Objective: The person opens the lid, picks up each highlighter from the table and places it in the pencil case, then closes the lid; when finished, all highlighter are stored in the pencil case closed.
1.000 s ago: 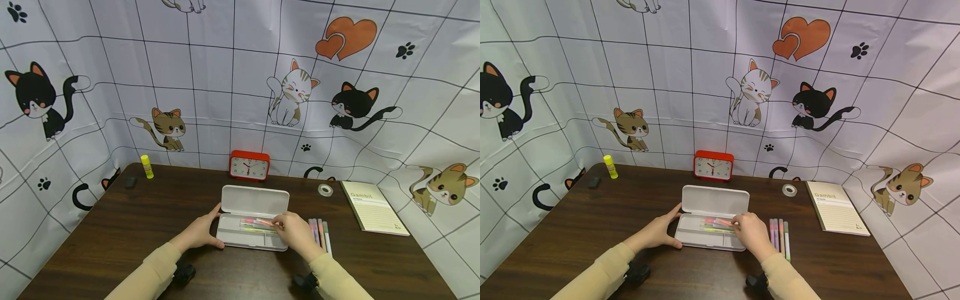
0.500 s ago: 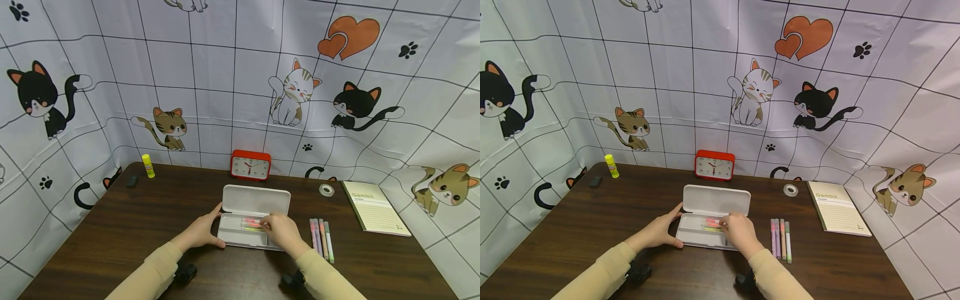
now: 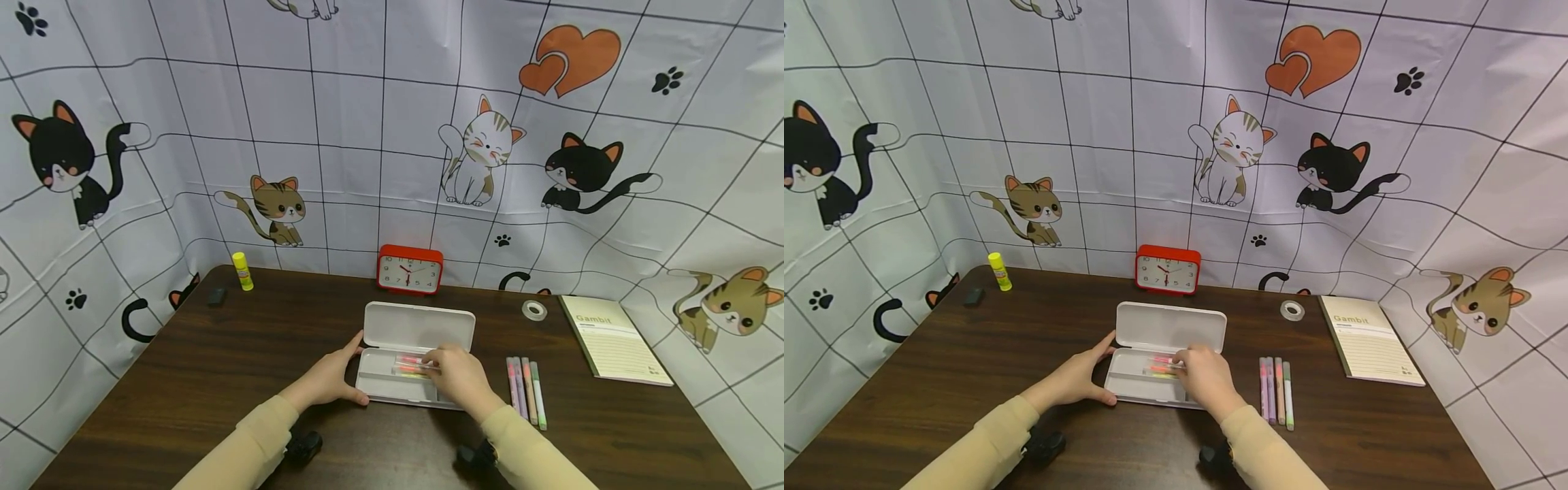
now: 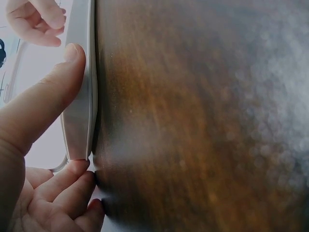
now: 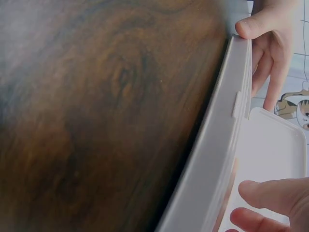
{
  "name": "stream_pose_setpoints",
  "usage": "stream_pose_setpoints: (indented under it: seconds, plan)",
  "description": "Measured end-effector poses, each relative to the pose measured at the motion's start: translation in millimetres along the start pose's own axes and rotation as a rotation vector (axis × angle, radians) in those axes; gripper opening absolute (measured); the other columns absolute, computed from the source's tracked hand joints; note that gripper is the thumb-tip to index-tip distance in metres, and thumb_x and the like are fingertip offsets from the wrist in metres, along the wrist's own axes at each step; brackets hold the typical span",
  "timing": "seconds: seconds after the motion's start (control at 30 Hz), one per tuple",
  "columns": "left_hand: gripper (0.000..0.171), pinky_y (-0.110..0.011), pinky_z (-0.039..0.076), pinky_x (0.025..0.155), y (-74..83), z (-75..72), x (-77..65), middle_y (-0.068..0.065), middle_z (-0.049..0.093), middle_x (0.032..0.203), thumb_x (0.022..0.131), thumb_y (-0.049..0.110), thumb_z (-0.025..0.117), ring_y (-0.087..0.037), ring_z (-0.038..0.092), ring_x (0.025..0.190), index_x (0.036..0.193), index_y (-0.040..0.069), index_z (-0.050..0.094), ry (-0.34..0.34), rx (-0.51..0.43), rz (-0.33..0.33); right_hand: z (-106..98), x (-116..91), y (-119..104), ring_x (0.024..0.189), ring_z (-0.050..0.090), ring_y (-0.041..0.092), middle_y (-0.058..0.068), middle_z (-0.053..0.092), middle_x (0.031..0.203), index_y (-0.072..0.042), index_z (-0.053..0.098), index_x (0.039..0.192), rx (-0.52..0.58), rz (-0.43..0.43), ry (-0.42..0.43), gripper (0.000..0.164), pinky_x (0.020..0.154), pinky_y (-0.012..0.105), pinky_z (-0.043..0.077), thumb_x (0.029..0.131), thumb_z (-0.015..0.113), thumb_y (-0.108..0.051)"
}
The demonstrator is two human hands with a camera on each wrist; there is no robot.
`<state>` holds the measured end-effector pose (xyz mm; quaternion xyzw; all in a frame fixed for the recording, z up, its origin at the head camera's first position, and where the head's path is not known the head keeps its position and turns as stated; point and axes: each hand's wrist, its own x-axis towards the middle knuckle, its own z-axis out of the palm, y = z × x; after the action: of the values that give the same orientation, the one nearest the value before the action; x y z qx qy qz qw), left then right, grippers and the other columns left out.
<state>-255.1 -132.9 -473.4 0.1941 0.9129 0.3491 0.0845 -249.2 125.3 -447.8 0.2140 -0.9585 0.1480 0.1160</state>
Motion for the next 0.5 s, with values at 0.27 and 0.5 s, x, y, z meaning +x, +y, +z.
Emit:
stream_pose_setpoints:
  seconds: [0.27,0.5]
  plan:
    - [0.123,-0.052,0.034,0.104,-0.5,-0.1,-0.5,-0.013,0.049,0.14,0.061,0.035,0.089,-0.035,0.045,0.128,0.152,0.004,0.012,0.001,0.0,-0.005,-8,-4,3,0.068,0.058,0.012,-0.004,0.062,0.078,-0.017,0.074,0.088,0.027,0.041,0.015,0.012,0.056,0.029,0.046,0.077,0.078,-0.02]
    - [0.123,-0.053,0.034,0.104,1.2,0.3,-0.7,-0.014,0.049,0.14,0.061,0.034,0.089,-0.036,0.045,0.127,0.152,0.003,0.012,0.002,-0.005,0.005,-15,-10,10,0.064,0.052,0.009,-0.004,0.06,0.075,-0.014,0.073,0.091,0.048,0.072,0.008,0.014,0.054,0.027,0.041,0.077,0.077,-0.015]
